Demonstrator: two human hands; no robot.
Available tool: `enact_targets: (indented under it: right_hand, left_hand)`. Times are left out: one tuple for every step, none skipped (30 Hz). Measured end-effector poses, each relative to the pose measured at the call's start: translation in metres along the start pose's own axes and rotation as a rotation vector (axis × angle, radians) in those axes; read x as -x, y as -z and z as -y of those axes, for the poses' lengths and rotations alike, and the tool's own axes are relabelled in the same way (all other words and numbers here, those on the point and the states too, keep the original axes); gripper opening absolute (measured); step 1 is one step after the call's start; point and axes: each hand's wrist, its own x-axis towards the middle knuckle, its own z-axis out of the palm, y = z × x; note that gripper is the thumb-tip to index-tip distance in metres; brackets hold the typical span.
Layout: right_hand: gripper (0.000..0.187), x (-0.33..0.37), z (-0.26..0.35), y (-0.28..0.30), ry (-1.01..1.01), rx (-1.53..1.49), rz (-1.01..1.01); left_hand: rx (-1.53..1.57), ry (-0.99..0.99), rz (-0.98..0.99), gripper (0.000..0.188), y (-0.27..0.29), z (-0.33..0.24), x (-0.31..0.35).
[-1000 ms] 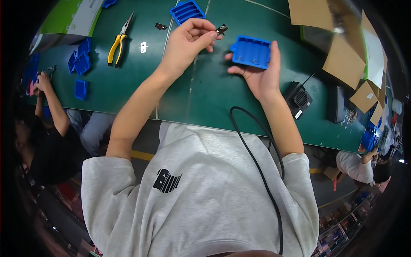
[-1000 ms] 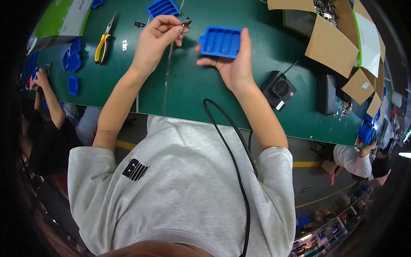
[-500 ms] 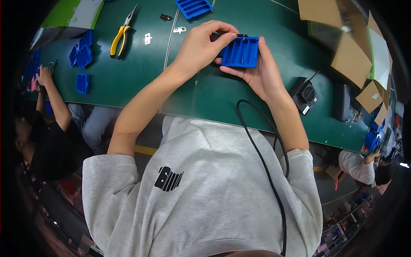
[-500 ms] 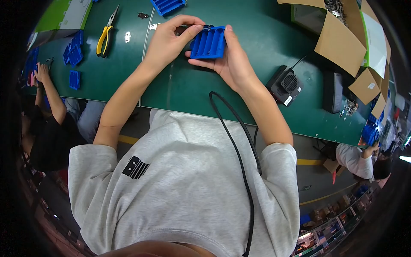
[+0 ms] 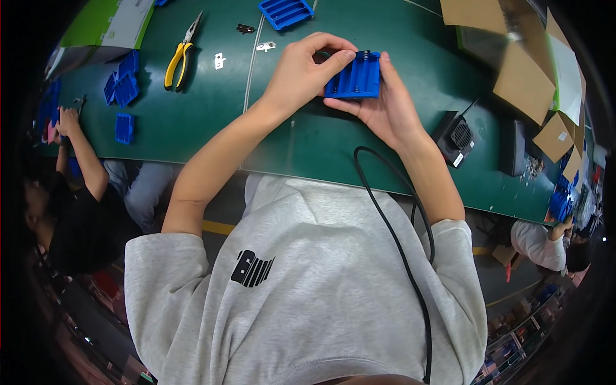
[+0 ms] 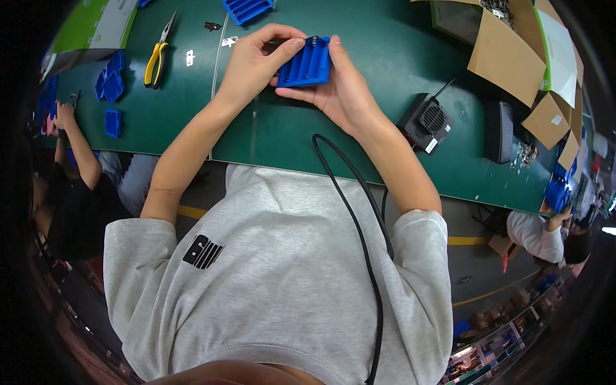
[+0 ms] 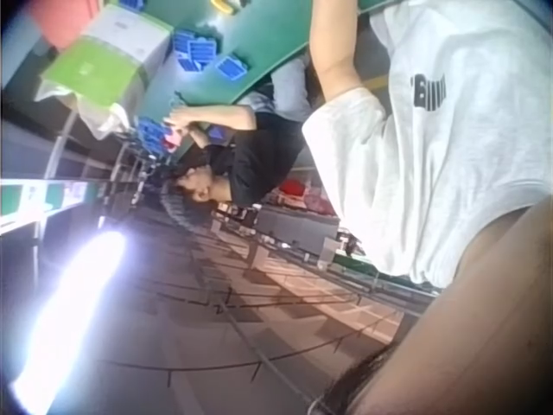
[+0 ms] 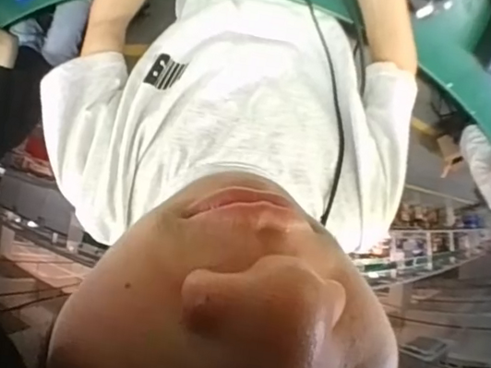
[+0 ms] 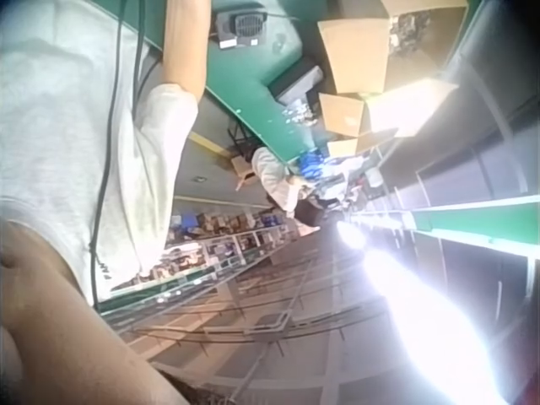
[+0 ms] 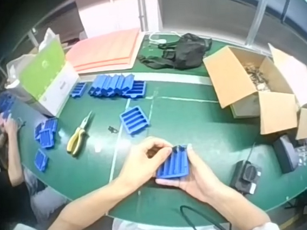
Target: Inserting metal contacts into blue plastic battery holders at an assembly line.
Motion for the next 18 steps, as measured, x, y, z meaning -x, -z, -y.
enact_targets:
  right_hand:
    - [0.055, 0.0, 0.0, 0.0, -0.001, 0.0, 0.014]
    - [0.055, 0.0, 0.0, 0.0, 0.001, -0.001, 0.012]
    - [0.055, 0.0, 0.0, 0.0, -0.002, -0.002, 0.006]
    - [0.055, 0.0, 0.0, -0.001, -0.005, -0.004, 0.001]
    - [0.055, 0.0, 0.0, -0.001, -0.004, -0.005, 0.0]
    - [0.054, 0.0, 0.0, -0.001, -0.013, -0.01, -0.006]
    - [0.054, 0.0, 0.0, -0.002, -0.023, -0.014, -0.011]
    - [0.054, -0.001, -0.001, -0.001, -0.024, -0.015, -0.012]
    - [0.053, -0.002, -0.003, 0.001, -0.024, -0.021, -0.029]
    - [0.053, -0.003, -0.003, 0.002, -0.026, -0.026, -0.049]
    - [0.053, -0.003, -0.003, 0.002, -0.026, -0.026, -0.051]
    - [0.053, -0.002, -0.002, 0.002, -0.022, -0.019, -0.048]
    - [0.052, -0.002, -0.002, 0.002, -0.019, -0.011, -0.043]
    - [0.052, -0.001, -0.001, 0.003, -0.019, -0.011, -0.043]
    - [0.052, -0.001, 0.0, 0.005, 0.001, 0.014, -0.054]
    - [0.052, 0.0, 0.001, 0.007, 0.019, 0.039, -0.064]
    - [0.052, 0.0, -0.001, 0.007, 0.018, 0.04, -0.062]
    - [0.053, 0.001, -0.003, 0.006, 0.055, 0.1, -0.081]
  left_hand:
    - [0.001, 0.017, 0.006, 0.025, 0.0, -0.001, 0.0]
    - [0.002, 0.016, 0.009, 0.025, -0.001, -0.001, -0.001]
    - [0.019, 0.011, 0.002, 0.025, -0.001, 0.0, -0.001]
    - [0.034, 0.006, -0.006, 0.024, -0.002, 0.0, -0.001]
    - [0.034, 0.006, -0.005, 0.024, -0.002, -0.001, -0.001]
    - [0.04, 0.03, 0.006, 0.023, -0.002, -0.002, -0.001]
    - [0.045, 0.054, 0.015, 0.022, -0.002, -0.003, 0.0]
    - [0.045, 0.054, 0.015, 0.022, -0.002, -0.001, 0.0]
    - [-0.01, -0.013, -0.007, 0.021, -0.003, 0.004, 0.0]
    - [-0.063, -0.079, -0.028, 0.02, -0.005, 0.004, -0.001]
    - [-0.062, -0.079, -0.027, 0.02, -0.005, 0.003, 0.0]
    - [-0.1, -0.09, -0.026, 0.02, -0.005, 0.0, 0.002]
    - [-0.14, -0.101, -0.026, 0.019, -0.005, -0.003, 0.003]
    - [-0.14, -0.101, -0.026, 0.019, -0.004, -0.004, 0.003]
    - [-0.058, -0.056, 0.013, 0.02, -0.004, -0.004, 0.002]
    - [0.023, -0.011, 0.05, 0.02, -0.003, -0.004, 0.003]
    - [0.022, -0.011, 0.049, 0.02, -0.001, -0.005, 0.002]
    - [0.106, 0.063, 0.105, 0.021, 0.001, -0.007, 0.002]
